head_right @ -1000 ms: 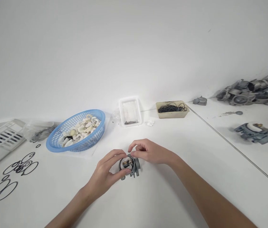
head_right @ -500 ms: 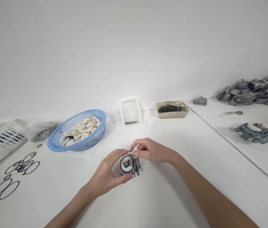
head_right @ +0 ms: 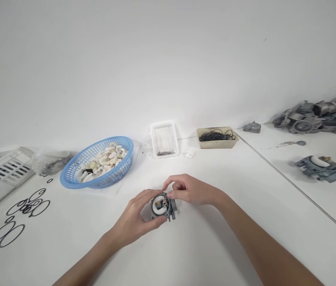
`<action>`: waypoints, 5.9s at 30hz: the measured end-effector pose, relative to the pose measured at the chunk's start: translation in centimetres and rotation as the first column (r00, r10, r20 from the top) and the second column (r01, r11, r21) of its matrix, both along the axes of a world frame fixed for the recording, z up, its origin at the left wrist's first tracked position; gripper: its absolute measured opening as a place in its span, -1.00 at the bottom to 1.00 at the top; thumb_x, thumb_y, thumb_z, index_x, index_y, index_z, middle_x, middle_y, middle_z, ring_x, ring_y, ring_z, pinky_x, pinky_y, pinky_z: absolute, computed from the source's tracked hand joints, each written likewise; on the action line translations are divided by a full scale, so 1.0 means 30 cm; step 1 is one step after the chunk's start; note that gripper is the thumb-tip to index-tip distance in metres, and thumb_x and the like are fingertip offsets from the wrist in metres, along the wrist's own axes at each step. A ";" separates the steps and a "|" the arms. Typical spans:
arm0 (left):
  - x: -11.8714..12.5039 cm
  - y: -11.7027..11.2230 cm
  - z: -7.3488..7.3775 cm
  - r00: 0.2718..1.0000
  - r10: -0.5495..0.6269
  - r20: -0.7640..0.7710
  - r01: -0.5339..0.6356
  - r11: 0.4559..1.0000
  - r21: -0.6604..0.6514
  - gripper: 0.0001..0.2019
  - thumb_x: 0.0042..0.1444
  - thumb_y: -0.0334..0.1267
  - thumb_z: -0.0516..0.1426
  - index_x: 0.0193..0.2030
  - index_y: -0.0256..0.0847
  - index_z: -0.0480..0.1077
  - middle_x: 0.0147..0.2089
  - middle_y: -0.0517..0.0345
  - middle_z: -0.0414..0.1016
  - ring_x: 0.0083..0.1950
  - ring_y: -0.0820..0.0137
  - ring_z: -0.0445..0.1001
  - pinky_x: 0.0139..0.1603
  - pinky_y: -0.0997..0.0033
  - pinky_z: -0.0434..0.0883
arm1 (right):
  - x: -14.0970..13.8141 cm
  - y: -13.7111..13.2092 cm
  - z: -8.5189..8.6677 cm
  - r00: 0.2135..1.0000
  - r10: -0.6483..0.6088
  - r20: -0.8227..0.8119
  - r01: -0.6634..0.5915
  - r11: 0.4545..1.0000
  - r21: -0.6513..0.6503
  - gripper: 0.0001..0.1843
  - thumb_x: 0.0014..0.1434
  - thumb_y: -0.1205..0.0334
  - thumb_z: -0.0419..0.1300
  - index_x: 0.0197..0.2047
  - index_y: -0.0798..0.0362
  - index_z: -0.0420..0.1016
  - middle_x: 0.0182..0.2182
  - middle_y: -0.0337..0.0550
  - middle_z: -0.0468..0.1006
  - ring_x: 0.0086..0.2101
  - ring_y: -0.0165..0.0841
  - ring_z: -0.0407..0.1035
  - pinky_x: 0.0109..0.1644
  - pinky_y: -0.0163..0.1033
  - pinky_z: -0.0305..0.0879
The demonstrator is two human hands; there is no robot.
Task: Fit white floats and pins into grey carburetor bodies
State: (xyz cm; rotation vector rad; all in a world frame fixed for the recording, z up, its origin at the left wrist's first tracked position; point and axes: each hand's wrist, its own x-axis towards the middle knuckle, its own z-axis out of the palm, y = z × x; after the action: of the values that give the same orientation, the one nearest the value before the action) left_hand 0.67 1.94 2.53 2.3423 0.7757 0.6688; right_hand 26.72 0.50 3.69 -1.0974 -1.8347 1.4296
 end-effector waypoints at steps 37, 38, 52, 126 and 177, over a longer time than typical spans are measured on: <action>-0.002 0.005 -0.013 0.984 0.000 0.177 -0.019 0.994 0.104 -0.75 0.23 -0.31 0.32 0.03 -0.12 0.48 -0.01 0.06 0.54 -0.07 0.29 0.54 -0.06 0.31 0.51 | -0.017 -0.008 -0.001 0.999 0.017 0.049 -0.016 0.999 -0.030 -0.72 0.23 0.15 0.42 -0.06 -0.05 0.46 -0.51 -0.45 0.11 -0.48 -0.47 0.03 -0.40 -0.31 0.05; -0.002 0.005 -0.013 0.984 -0.004 0.179 -0.015 0.994 0.105 -0.74 0.23 -0.31 0.32 0.03 -0.12 0.48 -0.01 0.06 0.53 -0.06 0.29 0.54 -0.05 0.31 0.51 | -0.017 -0.008 -0.001 0.999 0.018 0.049 -0.017 0.999 -0.031 -0.72 0.23 0.16 0.42 -0.06 -0.06 0.46 -0.51 -0.45 0.12 -0.48 -0.47 0.03 -0.40 -0.31 0.05; -0.002 0.001 -0.007 0.984 0.007 0.177 -0.022 0.997 0.079 -0.77 0.23 -0.30 0.30 0.02 -0.13 0.50 -0.02 0.04 0.54 -0.09 0.28 0.55 -0.08 0.29 0.52 | -0.016 -0.011 -0.001 0.998 0.008 0.066 -0.007 1.000 -0.013 -0.73 0.24 0.12 0.41 -0.07 -0.04 0.48 -0.50 -0.43 0.12 -0.48 -0.46 0.03 -0.39 -0.30 0.04; -0.010 0.012 -0.007 0.997 -0.038 0.072 0.031 0.995 0.096 -0.50 0.08 -0.28 0.40 0.16 -0.09 0.42 0.01 0.15 0.62 0.00 0.23 0.55 0.03 0.23 0.48 | -0.081 -0.084 0.053 0.936 -0.148 0.319 0.069 0.967 0.247 -0.73 0.14 0.35 0.24 -0.10 -0.14 0.44 -0.52 -0.42 0.07 -0.49 -0.44 0.00 -0.46 -0.31 -0.06; -0.013 0.009 -0.005 0.999 -0.031 0.009 0.030 0.997 0.069 -0.54 0.13 -0.23 0.37 0.15 -0.05 0.41 -0.06 0.18 0.59 -0.09 0.26 0.52 -0.06 0.26 0.45 | -0.057 -0.073 0.052 0.966 -0.038 0.256 0.017 0.996 0.084 -0.74 0.11 0.39 0.25 -0.15 -0.06 0.35 -0.51 -0.43 0.10 -0.45 -0.44 -0.01 -0.39 -0.32 -0.03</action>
State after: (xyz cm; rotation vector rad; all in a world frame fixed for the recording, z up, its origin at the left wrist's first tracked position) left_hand 0.28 2.21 2.38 2.4056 0.7217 0.7045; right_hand 25.00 -1.69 5.25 -1.3128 -2.0282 1.2304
